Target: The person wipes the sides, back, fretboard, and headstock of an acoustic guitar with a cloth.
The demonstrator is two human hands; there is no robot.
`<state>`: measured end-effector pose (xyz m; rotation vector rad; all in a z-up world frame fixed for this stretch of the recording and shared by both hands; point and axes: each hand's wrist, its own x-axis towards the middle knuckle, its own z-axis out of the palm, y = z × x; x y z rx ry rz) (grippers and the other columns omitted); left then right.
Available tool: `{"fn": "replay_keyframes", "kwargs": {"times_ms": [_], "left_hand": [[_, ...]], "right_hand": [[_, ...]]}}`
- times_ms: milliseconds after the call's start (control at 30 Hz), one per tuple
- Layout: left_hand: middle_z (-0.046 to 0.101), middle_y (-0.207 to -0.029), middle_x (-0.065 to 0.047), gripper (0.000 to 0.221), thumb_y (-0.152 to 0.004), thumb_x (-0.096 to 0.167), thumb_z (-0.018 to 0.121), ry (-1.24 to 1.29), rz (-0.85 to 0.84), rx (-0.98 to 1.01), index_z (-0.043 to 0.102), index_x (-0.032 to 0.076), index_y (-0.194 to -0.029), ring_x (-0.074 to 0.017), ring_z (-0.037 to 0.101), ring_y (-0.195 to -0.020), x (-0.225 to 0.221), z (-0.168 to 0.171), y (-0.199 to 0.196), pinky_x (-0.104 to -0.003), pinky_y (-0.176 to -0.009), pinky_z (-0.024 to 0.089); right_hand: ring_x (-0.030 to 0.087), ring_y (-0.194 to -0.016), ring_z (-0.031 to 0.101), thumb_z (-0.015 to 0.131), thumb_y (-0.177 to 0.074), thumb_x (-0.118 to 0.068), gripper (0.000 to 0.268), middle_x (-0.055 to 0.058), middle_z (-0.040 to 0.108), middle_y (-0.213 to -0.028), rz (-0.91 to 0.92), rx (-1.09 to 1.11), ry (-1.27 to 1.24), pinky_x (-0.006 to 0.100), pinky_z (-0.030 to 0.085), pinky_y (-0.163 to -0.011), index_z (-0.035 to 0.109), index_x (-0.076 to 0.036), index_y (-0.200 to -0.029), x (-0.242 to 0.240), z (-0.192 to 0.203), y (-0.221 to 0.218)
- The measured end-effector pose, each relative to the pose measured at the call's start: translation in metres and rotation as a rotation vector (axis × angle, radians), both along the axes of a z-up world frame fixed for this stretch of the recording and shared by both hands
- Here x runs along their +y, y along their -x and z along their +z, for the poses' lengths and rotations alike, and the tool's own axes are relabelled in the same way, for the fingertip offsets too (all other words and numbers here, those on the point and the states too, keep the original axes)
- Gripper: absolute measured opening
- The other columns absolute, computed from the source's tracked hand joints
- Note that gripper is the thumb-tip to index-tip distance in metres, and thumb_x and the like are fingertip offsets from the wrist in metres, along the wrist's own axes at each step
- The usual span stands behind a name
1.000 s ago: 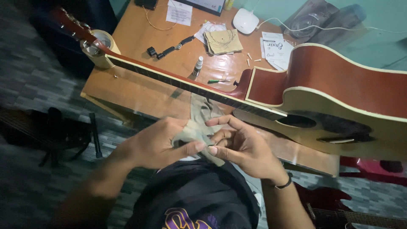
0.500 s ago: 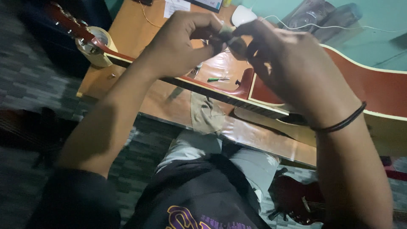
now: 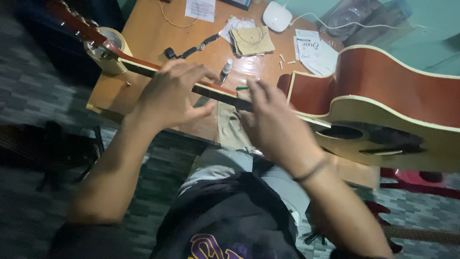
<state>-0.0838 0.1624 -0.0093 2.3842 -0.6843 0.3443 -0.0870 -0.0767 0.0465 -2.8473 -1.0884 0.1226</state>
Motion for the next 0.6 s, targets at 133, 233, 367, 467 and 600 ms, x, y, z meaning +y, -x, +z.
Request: {"fn": "replay_keyframes", "kwargs": {"times_ms": [133,233,367,467,600], "left_hand": [[0.073,-0.127,-0.006,0.073,-0.075,0.052,0.084,-0.274,0.152,0.040,0.064,0.018,-0.136,-0.0266,0.066,-0.116,0.002,-0.022,-0.008,-0.051,-0.110,0.035],[0.072,-0.128,-0.004,0.065,-0.083,0.059,0.075,-0.405,0.206,0.027,0.069,0.017,-0.132,-0.0246,0.062,-0.123,-0.003,-0.025,-0.010,-0.051,-0.106,0.039],[0.076,-0.118,-0.003,0.074,-0.076,0.072,0.077,-0.477,0.231,0.004,0.072,0.017,-0.125,-0.0233,0.067,-0.113,-0.004,-0.026,-0.011,-0.049,-0.105,0.042],[0.074,-0.125,-0.007,0.087,-0.071,0.078,0.080,-0.442,0.243,0.008,0.071,0.013,-0.128,-0.0275,0.064,-0.124,-0.005,-0.028,-0.007,-0.054,-0.106,0.042],[0.074,-0.124,-0.006,0.075,-0.076,0.071,0.077,-0.401,0.272,-0.014,0.072,0.016,-0.127,-0.0281,0.063,-0.125,-0.007,-0.030,-0.006,-0.052,-0.102,0.041]], "right_hand": [[0.042,-0.148,0.037,0.050,-0.100,-0.064,0.091,0.030,0.042,-0.155,-0.140,-0.280,0.016,0.050,0.027,-0.122,0.034,0.008,-0.153,0.015,-0.063,0.015],[0.046,-0.145,0.039,0.052,-0.099,-0.063,0.092,0.034,0.041,-0.154,-0.218,-0.296,0.043,0.052,0.028,-0.122,0.034,0.011,-0.152,0.009,-0.059,0.022],[0.047,-0.146,0.037,0.053,-0.096,-0.071,0.102,0.035,0.041,-0.153,-0.255,-0.297,0.110,0.050,0.029,-0.122,0.031,0.011,-0.153,0.008,-0.057,0.016],[0.051,-0.141,0.042,0.038,-0.096,-0.083,0.113,0.040,0.044,-0.149,-0.239,-0.281,0.096,0.051,0.031,-0.121,0.035,0.017,-0.147,0.013,-0.052,-0.001],[0.053,-0.149,0.021,0.036,-0.091,-0.089,0.124,0.044,0.023,-0.156,-0.346,-0.057,0.002,0.056,0.016,-0.122,0.021,0.017,-0.152,0.019,-0.043,-0.023]]}}
